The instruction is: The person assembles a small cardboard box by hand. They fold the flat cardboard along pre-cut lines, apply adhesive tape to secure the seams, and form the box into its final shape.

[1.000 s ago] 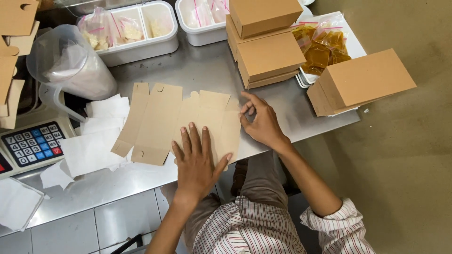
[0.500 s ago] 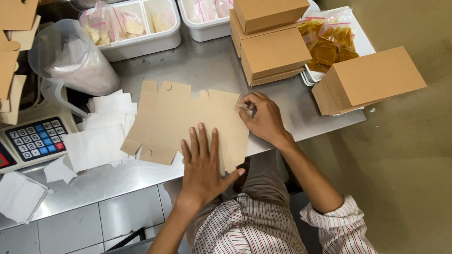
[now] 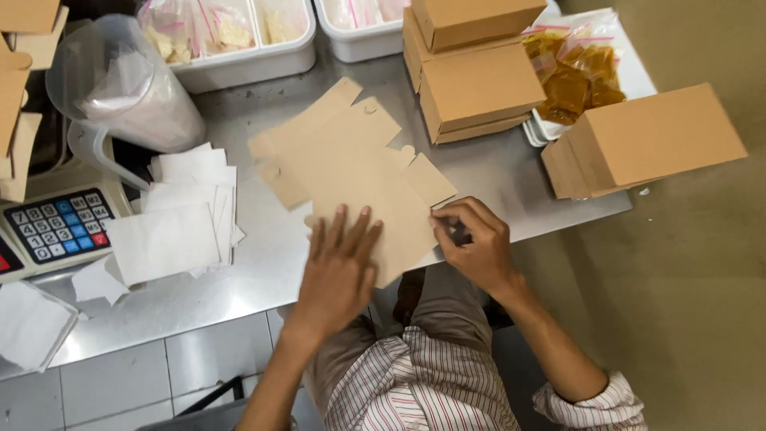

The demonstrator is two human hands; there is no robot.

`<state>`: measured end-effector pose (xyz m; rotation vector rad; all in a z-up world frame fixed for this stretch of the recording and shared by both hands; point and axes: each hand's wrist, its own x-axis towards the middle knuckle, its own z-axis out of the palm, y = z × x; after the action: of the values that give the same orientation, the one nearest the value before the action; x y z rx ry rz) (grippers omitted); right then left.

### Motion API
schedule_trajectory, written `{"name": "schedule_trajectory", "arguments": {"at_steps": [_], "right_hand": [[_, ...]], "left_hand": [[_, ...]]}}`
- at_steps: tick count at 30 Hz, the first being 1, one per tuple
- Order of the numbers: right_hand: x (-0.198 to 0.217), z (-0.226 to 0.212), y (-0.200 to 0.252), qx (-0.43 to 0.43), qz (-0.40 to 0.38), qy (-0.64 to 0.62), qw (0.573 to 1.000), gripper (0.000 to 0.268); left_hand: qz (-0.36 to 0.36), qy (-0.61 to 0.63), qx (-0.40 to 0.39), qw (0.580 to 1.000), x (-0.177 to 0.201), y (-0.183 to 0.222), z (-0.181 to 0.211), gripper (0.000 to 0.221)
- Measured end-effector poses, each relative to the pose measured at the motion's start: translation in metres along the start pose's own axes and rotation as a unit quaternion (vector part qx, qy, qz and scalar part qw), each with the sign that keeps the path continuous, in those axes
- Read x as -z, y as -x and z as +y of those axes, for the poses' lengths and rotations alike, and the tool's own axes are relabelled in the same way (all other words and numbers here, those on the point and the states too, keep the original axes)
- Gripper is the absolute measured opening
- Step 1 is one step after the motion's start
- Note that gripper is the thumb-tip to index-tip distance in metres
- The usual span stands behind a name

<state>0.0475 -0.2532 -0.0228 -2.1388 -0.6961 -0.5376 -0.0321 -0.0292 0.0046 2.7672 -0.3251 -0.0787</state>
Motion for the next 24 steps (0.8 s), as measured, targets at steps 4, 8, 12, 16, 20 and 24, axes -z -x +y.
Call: {"name": "schedule_trajectory", "arguments": {"at_steps": [4,8,12,16,20,24], "right_hand": [[-0.024,-0.005,0.015,0.027,-0.035,-0.047,0.998,0.016],[-0.031,-0.011,0.014,0.081,-0.135,-0.06,0.986,0.023],[-0.023,-0.011,-0.007,0.045,-0.191,-0.123,0.973,0.016],[-0.017,-0.012,-0.028,0.038,-0.2,-0.151,0.967,0.021],[-0.016,-0.005,-0.038,0.012,-0.26,-0.183,0.948,0.047],[-0.016,-0.008,-0.039,-0.023,-0.276,-0.196,0.941,0.054]], "left_hand": [[0.052,-0.029,0.052,0.997,0.011,0.003,-0.013,0.057],[0.13,-0.046,0.086,0.987,0.001,0.007,-0.014,0.082],[0.172,-0.079,0.117,0.975,-0.019,0.001,-0.007,0.085],[0.184,-0.032,0.12,0.975,-0.029,0.002,-0.003,0.085],[0.184,-0.017,0.134,0.974,-0.037,0.004,-0.003,0.085],[0.204,0.018,0.145,0.968,-0.037,0.004,-0.001,0.083]]}}
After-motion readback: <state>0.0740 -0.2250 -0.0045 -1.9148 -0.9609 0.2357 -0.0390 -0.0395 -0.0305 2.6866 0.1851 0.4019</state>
